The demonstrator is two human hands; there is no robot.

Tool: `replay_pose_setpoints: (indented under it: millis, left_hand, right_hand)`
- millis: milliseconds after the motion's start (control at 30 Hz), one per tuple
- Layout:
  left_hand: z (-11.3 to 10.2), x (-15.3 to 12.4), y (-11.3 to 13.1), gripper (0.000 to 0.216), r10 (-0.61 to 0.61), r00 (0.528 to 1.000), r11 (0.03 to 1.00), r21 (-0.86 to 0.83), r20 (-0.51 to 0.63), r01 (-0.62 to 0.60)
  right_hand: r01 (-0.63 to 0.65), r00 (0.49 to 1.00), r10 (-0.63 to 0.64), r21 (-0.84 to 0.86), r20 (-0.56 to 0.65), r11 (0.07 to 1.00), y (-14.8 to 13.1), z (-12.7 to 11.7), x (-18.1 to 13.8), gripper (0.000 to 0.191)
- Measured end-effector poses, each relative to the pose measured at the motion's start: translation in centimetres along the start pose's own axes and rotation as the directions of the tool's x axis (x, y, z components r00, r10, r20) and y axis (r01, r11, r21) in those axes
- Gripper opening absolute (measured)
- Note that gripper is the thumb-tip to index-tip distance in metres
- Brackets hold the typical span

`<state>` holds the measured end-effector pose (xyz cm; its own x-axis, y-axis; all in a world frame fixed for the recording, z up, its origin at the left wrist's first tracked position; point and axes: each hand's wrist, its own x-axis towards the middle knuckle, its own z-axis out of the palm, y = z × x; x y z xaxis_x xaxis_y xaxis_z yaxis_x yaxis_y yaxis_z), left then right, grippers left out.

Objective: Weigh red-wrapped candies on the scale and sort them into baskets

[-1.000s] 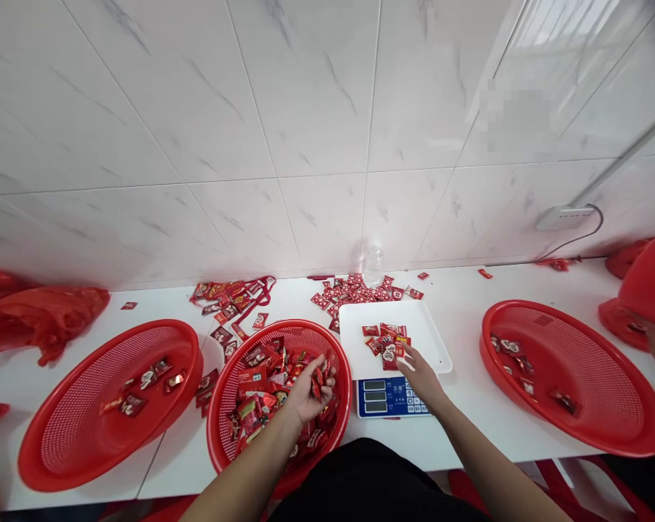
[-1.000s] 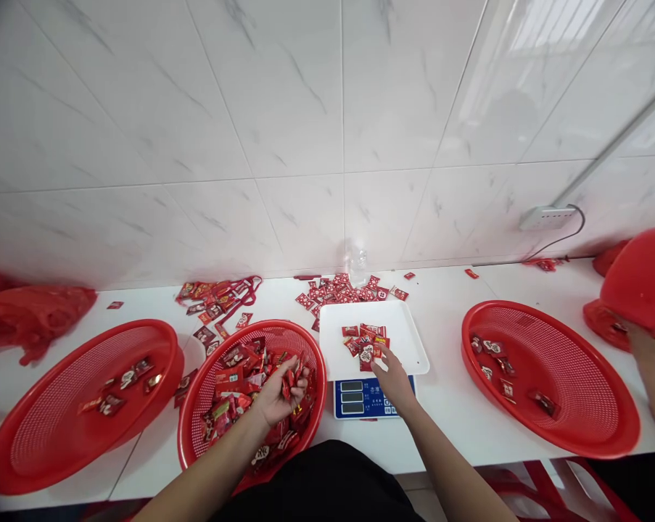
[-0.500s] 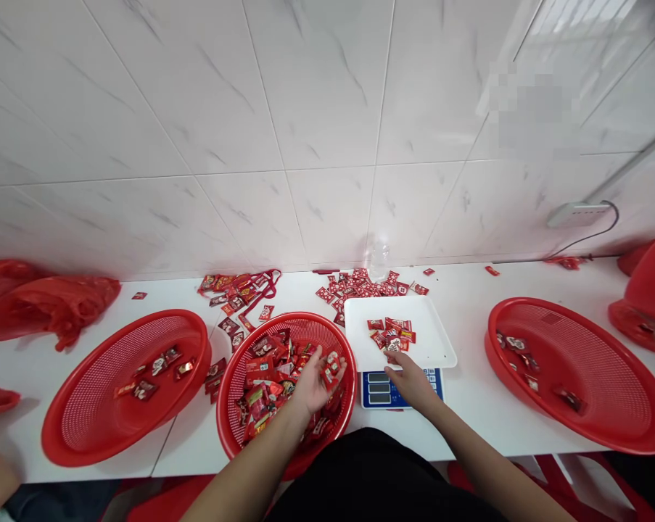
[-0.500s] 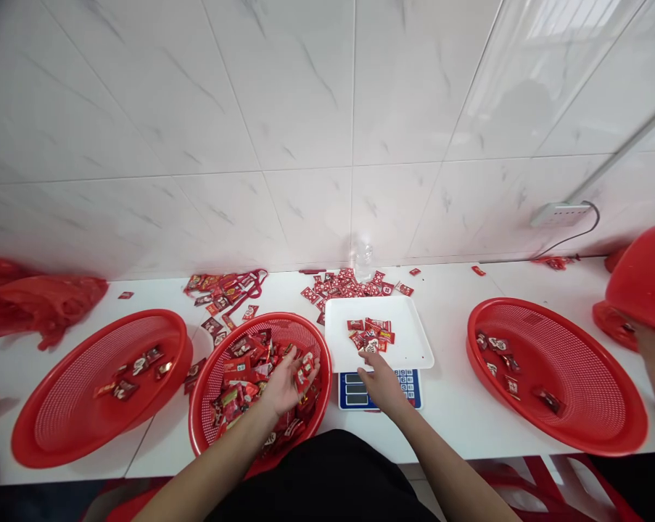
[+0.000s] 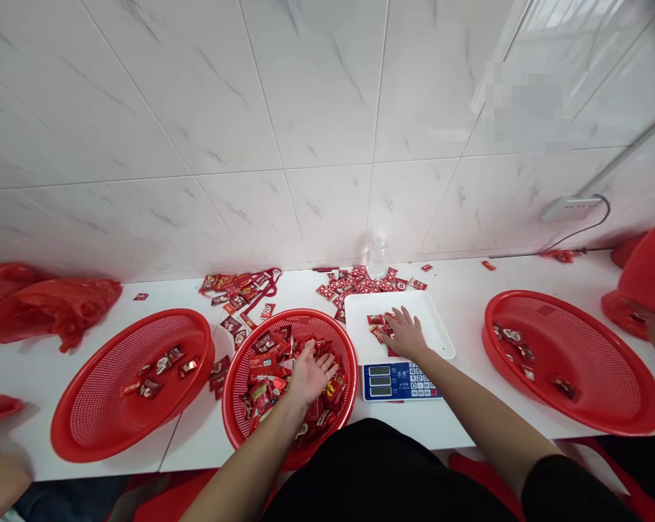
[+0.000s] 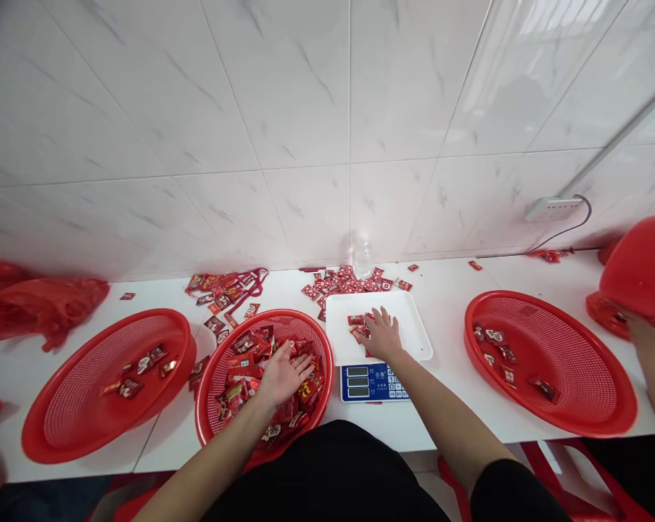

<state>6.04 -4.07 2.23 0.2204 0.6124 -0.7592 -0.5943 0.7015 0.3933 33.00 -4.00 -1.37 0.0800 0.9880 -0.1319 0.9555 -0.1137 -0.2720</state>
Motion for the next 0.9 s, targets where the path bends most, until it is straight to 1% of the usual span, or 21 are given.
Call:
replay_pose_setpoints:
  millis: [100, 200, 333, 400, 500, 600, 667, 700, 767, 833, 900]
  left_hand:
    - [-0.6, -0.2, -0.1, 0.045, 0.011, 1.0, 1.0, 0.0, 0.018, -0.011]
    - [-1.5, -0.4, 0.0, 0.044, 0.022, 1.0, 1.0, -0.001, 0.01, -0.022]
    - [-2.6, -0.7, 0.0, 0.042, 0.005, 1.0, 1.0, 0.013, 0.008, -0.005]
    - [-2.8, -0.8, -0.1, 0.041, -0.007, 1.0, 1.0, 0.022, 0.018, 0.007]
    - [-2.8, -1.0, -0.4, 0.039, -0.031, 0.999, 0.999, 0.037, 0.037, 0.029]
    - [-2.4, -1.1, -0.7, 0.037, -0.059, 0.997, 0.996, 0.069, 0.045, 0.056]
    - [-2.1, -1.2, -1.0, 0.033, -0.07, 0.997, 0.99, 0.124, 0.041, 0.064]
    - [-2.0, -1.2, -1.3, 0.03, -0.063, 0.997, 0.983, 0.177, 0.038, 0.055]
    - [-1.8, -1.2, -2.0, 0.026, -0.001, 0.999, 0.939, 0.343, 0.051, -0.016]
    - [-1.6, -1.2, -2.9, 0.024, 0.104, 0.989, 0.845, 0.516, 0.101, -0.141]
    - [-1.4, -1.1, -3.8, 0.024, 0.188, 0.966, 0.747, 0.613, 0.177, -0.258]
  right_hand:
    - [0.014, 0.999, -0.012, -0.053, 0.029, 0.999, -1.1, -0.2, 1.8, 0.058]
    - [0.04, 0.998, -0.037, -0.064, 0.049, 0.997, -2.0, 0.0, 3.0, 0.05]
    - [0.085, 0.996, -0.082, -0.068, 0.042, 0.994, -3.3, 0.6, 3.4, 0.034]
    - [0.112, 0.993, -0.11, -0.07, 0.032, 0.991, -3.8, 0.8, 3.3, 0.031]
    - [0.141, 0.99, -0.14, -0.06, 0.021, 0.988, -4.1, 0.9, 3.2, 0.033]
    - [0.164, 0.986, -0.164, -0.028, 0.002, 0.986, -4.0, 0.4, 3.2, 0.031]
    - [0.182, 0.983, -0.182, 0.009, -0.033, 0.983, -4.4, -0.2, 3.1, 0.028]
    - [0.196, 0.979, -0.194, 0.032, -0.055, 0.98, -4.8, -0.7, 3.0, 0.028]
    - [0.242, 0.968, -0.234, 0.08, -0.095, 0.967, -6.1, -1.5, 2.5, 0.028]
    - [0.312, 0.947, -0.298, 0.12, -0.124, 0.942, -7.6, -2.2, 1.6, 0.031]
    - [0.39, 0.916, -0.367, 0.154, -0.161, 0.908, -8.6, -2.3, 0.5, 0.038]
